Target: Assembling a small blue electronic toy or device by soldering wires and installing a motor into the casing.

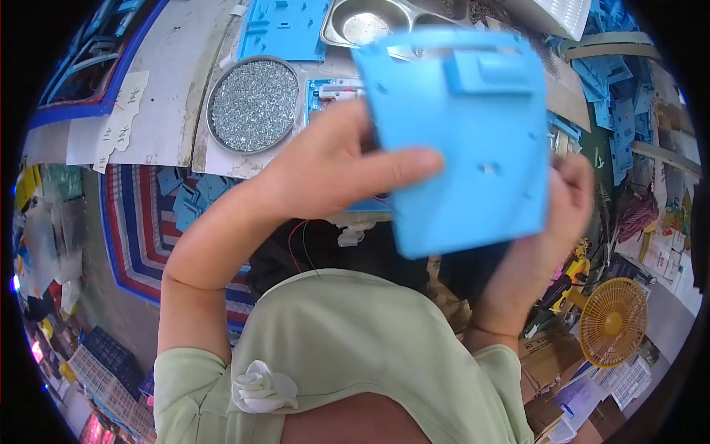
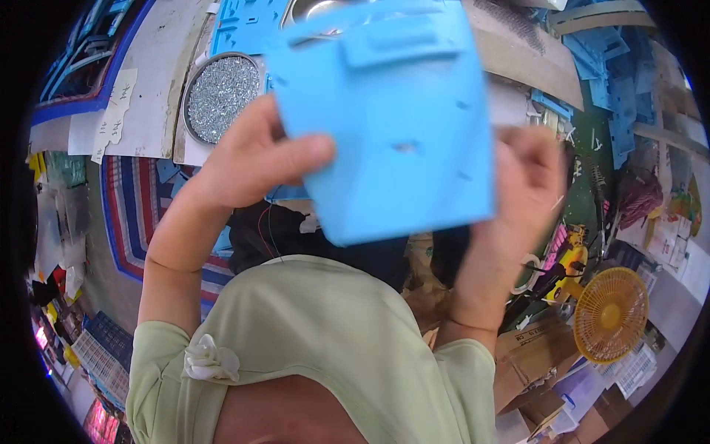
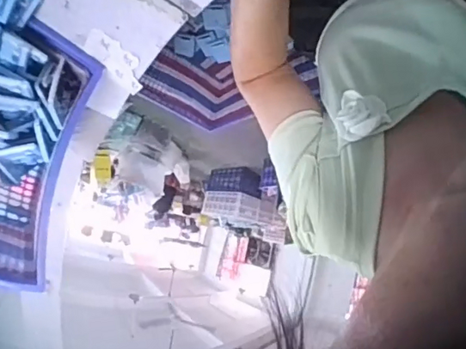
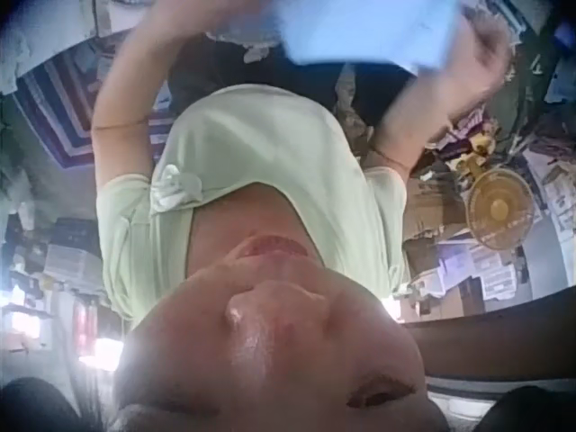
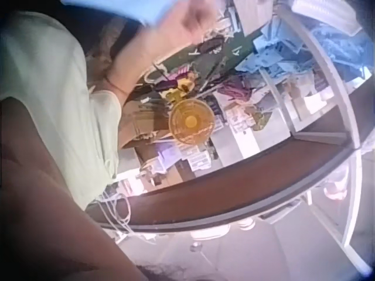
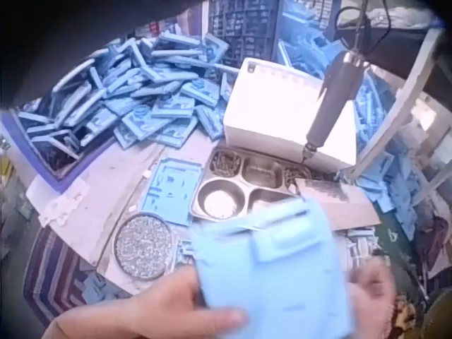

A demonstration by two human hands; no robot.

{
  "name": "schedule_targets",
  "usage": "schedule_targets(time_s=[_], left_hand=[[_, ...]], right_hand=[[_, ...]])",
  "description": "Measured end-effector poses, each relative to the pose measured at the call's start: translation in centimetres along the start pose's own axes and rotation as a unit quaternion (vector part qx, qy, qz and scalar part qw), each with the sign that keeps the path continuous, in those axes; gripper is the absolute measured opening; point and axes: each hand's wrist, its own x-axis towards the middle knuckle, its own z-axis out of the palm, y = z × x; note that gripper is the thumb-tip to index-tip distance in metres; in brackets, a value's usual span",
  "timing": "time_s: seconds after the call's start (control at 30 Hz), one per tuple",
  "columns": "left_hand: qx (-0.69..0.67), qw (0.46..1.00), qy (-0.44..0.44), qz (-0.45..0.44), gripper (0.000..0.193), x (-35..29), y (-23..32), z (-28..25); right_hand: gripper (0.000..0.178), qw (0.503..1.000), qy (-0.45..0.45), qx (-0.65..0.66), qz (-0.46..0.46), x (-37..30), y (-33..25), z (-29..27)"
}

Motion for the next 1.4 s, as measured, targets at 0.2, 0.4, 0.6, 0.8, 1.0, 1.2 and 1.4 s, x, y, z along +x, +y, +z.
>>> schedule_targets(time_s=[0.2,0.4,0.6,0.8,1.0,1.2,1.4], left_hand=[[0.045,0.988,0.101,-0.109,0.043,-1.3,1.9,-3.6],[0.474,0.863,0.174,0.013,0.072,-2.5,-1.8,-2.7],[0.534,0.831,0.15,0.041,0.068,-3.0,-3.1,-3.7],[0.489,0.854,0.177,-0.028,0.064,-4.8,-2.6,-3.3],[0.501,0.841,0.206,-0.026,0.06,-7.4,-4.0,-2.2],[0.506,0.833,0.222,-0.006,0.059,-7.9,-5.1,-2.8],[0.284,0.949,0.086,-0.108,0.092,-9.3,-3.0,-4.7]], right_hand=[[0.048,0.975,-0.192,-0.079,0.075,-2.4,2.1,7.4],[0.053,0.931,-0.203,-0.302,0.035,-6.9,3.7,5.1],[0.059,0.912,-0.247,-0.327,0.024,-7.0,5.6,5.4],[0.056,0.886,-0.326,-0.33,-0.027,-5.4,6.1,5.2],[0.059,0.838,-0.314,-0.426,-0.134,-5.7,6.1,5.6],[0.056,0.732,-0.388,-0.534,-0.17,-3.7,3.5,6.6],[0.057,0.71,-0.393,-0.56,-0.163,-3.8,2.4,7.1]])
